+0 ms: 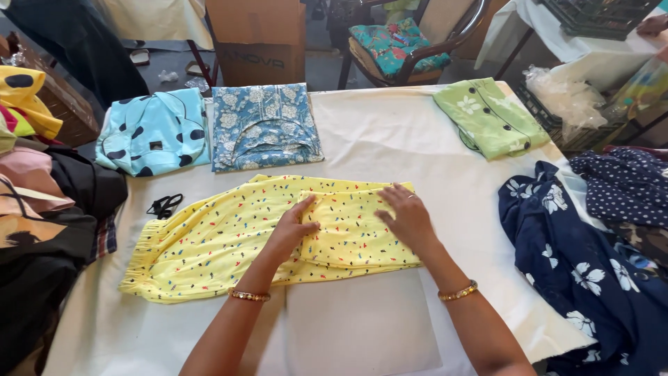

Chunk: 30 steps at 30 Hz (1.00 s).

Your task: The person folds a yellow patterned garment and a dark blue floral garment on a white table. They smooth the fabric, fold the items into neat rectangles, and place them alongside other folded clothes.

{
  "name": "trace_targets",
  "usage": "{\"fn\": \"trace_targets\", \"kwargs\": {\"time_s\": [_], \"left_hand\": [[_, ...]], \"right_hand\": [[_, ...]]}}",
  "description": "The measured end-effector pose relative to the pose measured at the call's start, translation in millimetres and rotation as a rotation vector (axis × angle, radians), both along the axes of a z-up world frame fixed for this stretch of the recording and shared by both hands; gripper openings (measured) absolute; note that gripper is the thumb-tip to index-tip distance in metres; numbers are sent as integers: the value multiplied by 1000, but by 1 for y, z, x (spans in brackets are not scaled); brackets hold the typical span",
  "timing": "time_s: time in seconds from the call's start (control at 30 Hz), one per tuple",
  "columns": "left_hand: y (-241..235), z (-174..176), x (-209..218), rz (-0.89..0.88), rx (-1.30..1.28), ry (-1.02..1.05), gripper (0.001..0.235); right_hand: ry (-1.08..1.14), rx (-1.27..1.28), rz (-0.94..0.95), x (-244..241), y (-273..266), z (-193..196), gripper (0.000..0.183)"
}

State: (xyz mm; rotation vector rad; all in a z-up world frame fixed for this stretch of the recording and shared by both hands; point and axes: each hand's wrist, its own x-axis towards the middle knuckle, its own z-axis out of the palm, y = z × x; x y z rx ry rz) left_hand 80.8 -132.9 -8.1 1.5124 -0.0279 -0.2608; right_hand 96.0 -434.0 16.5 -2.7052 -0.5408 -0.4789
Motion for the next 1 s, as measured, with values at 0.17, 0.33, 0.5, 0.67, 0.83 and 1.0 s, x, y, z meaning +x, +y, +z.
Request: {"fn": "trace_targets", "kwargs": {"time_s": [0.17,0.33,0.5,0.67,0.83,1.0], "left_hand": [[-3,16,-15,-24,4,-26,78],[-45,-21,-12,30,1273,-779,64],[-47,19,-30,-271,1256,-420,67],[-28,17,-33,-221,1339,-369,71],[-40,14,-44,-89,1526,-478,74],[-44,30,-43,-305,1396,-445,72]], "right_hand": [[30,-139,156,-20,37,2,66],[166,-306,306,-24,52,-28,76],[382,-421,56,-3,4,1,78],[567,-303,-253,7,-47,15,80],[236,-377,-82,1,-11,-3,84],[357,-431,171,-20,32,-6,80]]}}
